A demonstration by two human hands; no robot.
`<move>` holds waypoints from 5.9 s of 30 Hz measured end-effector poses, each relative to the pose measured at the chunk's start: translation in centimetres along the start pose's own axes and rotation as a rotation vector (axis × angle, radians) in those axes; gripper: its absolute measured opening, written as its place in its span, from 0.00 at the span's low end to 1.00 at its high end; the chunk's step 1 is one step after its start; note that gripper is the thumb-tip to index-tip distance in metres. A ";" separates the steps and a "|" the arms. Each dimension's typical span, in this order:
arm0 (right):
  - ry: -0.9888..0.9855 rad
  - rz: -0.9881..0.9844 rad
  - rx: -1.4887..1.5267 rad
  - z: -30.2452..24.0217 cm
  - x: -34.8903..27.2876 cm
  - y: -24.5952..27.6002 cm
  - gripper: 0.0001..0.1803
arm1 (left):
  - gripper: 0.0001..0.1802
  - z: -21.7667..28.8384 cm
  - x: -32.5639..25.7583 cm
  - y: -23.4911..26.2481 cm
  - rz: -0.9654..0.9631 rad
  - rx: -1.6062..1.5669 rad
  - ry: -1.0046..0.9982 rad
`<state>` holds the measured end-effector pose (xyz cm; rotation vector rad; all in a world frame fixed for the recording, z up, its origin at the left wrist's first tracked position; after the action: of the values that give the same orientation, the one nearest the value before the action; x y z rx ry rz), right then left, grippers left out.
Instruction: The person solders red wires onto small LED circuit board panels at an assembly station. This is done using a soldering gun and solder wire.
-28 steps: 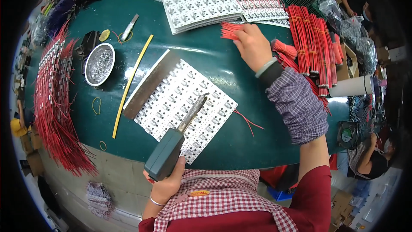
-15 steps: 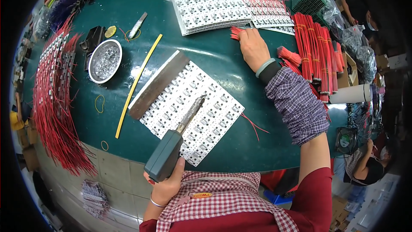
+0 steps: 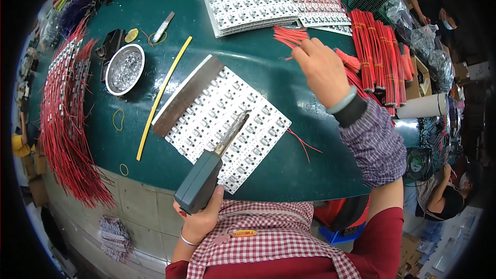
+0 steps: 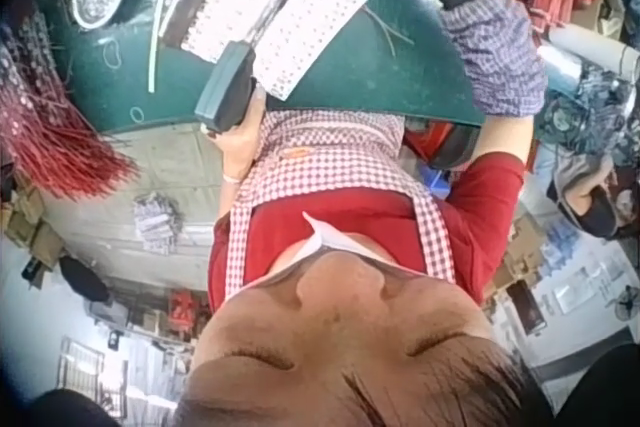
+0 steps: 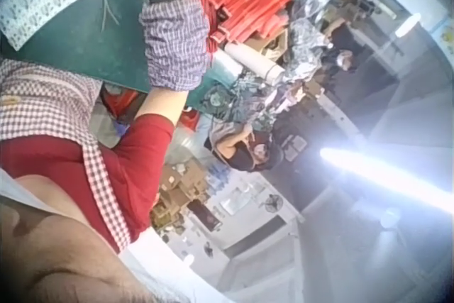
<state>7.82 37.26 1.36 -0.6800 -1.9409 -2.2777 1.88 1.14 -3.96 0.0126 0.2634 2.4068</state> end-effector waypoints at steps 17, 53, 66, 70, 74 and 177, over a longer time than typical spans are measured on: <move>-0.279 0.136 0.422 -8.0 -11.0 1.9 0.11 | 0.16 1.3 -0.6 -1.2 0.000 -0.089 0.105; -0.342 0.147 0.414 -10.5 -13.6 0.6 0.16 | 0.10 1.8 0.0 -2.6 -0.183 0.204 -0.130; -0.430 0.074 0.411 -9.3 -15.5 3.7 0.15 | 0.14 1.9 -0.1 -2.2 -0.142 0.163 -0.083; -0.556 0.025 0.316 -8.0 -17.7 6.7 0.16 | 0.14 2.0 0.2 -1.9 -0.134 0.182 -0.090; -0.475 0.174 0.418 -9.1 -15.4 7.2 0.16 | 0.14 1.7 0.1 -1.9 -0.146 0.182 -0.105; -0.408 0.194 0.489 -13.7 -14.0 0.8 0.13 | 0.09 0.8 -1.8 -0.9 -0.211 0.240 -0.165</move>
<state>16.79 20.90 -4.57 -1.2613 -2.3455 -1.5443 3.84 0.75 -3.21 0.2771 0.4512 2.1382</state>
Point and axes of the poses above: each hand's wrist, its own x-axis towards the middle knuckle, its own y-axis out of the back of the hand, z = x × y, the point moved 2 cm from there along x, towards the middle knuckle, and after that the axes turned 4 degrees about -y, right-handed, at the moved point
